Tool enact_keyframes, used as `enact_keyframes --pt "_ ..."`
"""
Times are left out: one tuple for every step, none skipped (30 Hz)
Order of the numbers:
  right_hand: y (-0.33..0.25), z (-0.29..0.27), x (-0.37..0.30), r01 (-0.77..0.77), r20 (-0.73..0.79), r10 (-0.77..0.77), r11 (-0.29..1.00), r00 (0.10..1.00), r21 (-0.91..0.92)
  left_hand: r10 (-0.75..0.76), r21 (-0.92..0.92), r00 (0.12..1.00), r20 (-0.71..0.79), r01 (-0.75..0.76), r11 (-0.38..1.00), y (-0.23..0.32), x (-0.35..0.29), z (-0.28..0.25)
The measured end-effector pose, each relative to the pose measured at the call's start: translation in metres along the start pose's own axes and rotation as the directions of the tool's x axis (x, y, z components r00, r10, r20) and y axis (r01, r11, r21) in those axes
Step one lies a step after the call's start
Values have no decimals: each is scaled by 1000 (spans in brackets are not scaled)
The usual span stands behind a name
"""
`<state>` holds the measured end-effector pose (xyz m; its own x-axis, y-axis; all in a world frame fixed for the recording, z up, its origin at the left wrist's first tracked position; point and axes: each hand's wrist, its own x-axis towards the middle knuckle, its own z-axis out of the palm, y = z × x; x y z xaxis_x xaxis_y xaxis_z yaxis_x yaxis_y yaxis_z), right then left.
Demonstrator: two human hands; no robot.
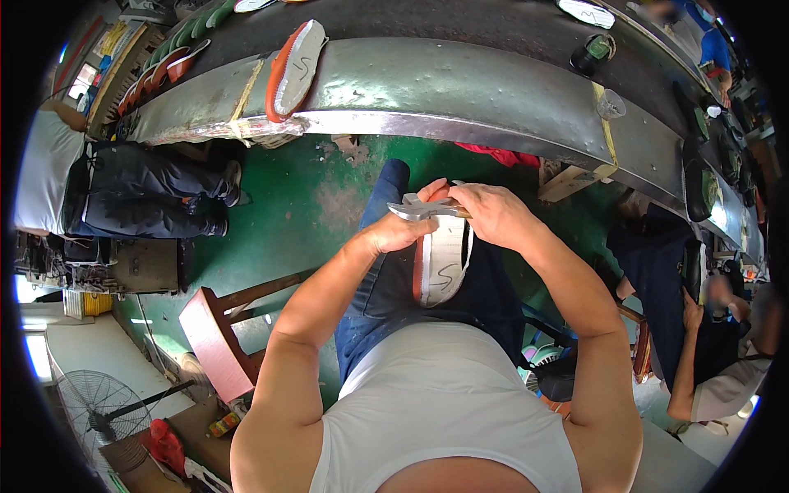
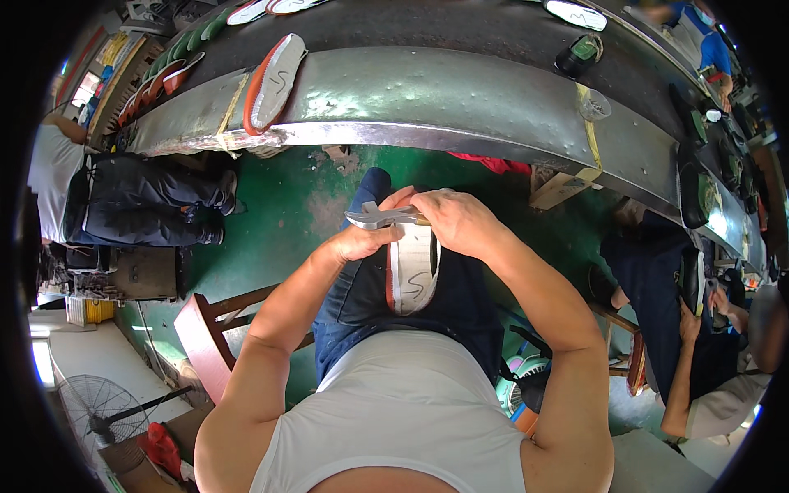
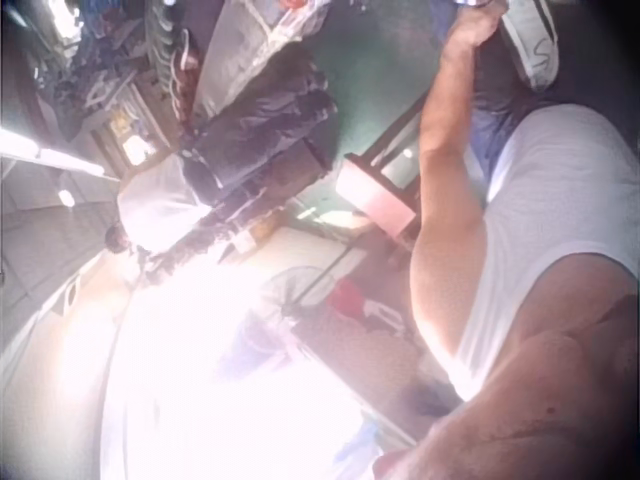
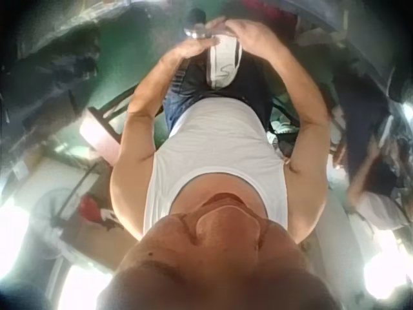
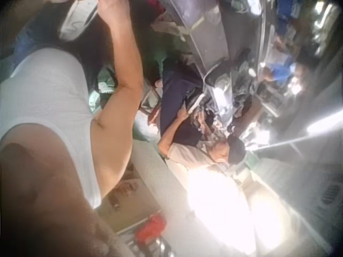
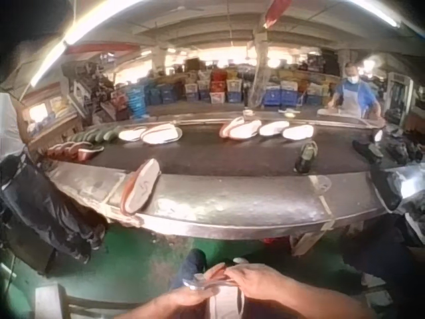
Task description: Using pliers and a hammer to pull and secure shoe uppers onto lasts on a production line.
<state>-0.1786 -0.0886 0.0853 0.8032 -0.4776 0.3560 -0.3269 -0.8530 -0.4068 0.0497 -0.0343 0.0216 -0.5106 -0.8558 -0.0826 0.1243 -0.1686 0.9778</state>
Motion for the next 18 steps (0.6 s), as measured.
enact_keyframes --pt "1 2 0 -4 1 4 1000 1000 -1 -1 -2 1000 3 1 1000 1 2 -3" --pt "2 4 0 -140 -29 143 988 989 68 -50 -29 998 30 51 998 1 3 -6" --pt "4 7 -1 -271 -49 280 952 959 140 -98 -54 993 58 101 993 1 5 -7" --pt "14 17 -4 -406 -93 443 873 891 270 -119 -189 992 31 123 974 14 6 -1" --pt "20 21 -3 -509 -75 572 776 817 373 -119 -189 992 32 123 974 13 7 0" --pt "26 23 -4 -544 -32 612 724 790 424 -132 -100 990 -43 128 987 11 10 2" --pt "29 23 -2 -577 14 649 667 761 471 -139 -11 983 -119 138 990 12 13 6" --pt "29 24 -3 -578 13 650 666 760 471 -96 194 965 -246 146 970 11 17 15" --pt "27 27 -6 -540 -39 616 718 787 440 -97 194 965 -243 146 970 13 21 17" --pt "20 27 -7 -501 -87 578 764 811 406 -126 286 955 -269 204 936 17 23 19" --pt "14 24 -9 -504 -84 580 762 810 405 -152 373 943 -297 261 890 19 25 18" --pt "9 19 -13 -540 -85 600 765 795 351 -138 262 963 -229 198 945 14 26 13" --pt "1 14 -18 -572 -84 616 767 783 292 -139 255 963 -231 198 946 7 25 7" --pt "-4 10 -29 -579 -78 618 768 783 273 -119 84 981 -151 133 988 1 24 0" --pt "-10 9 -44 -622 51 673 649 738 439 -83 -94 994 -75 76 993 -5 22 -8" --pt "-18 8 -59 -639 150 698 519 701 568 -125 -124 991 -51 118 985 1 21 -10" --pt "-26 7 -72 -659 268 682 411 681 630 -121 -127 991 -57 112 985 7 20 -14" --pt "-35 6 -78 -677 370 680 255 633 690 -151 -212 988 -26 142 967 11 19 -16"
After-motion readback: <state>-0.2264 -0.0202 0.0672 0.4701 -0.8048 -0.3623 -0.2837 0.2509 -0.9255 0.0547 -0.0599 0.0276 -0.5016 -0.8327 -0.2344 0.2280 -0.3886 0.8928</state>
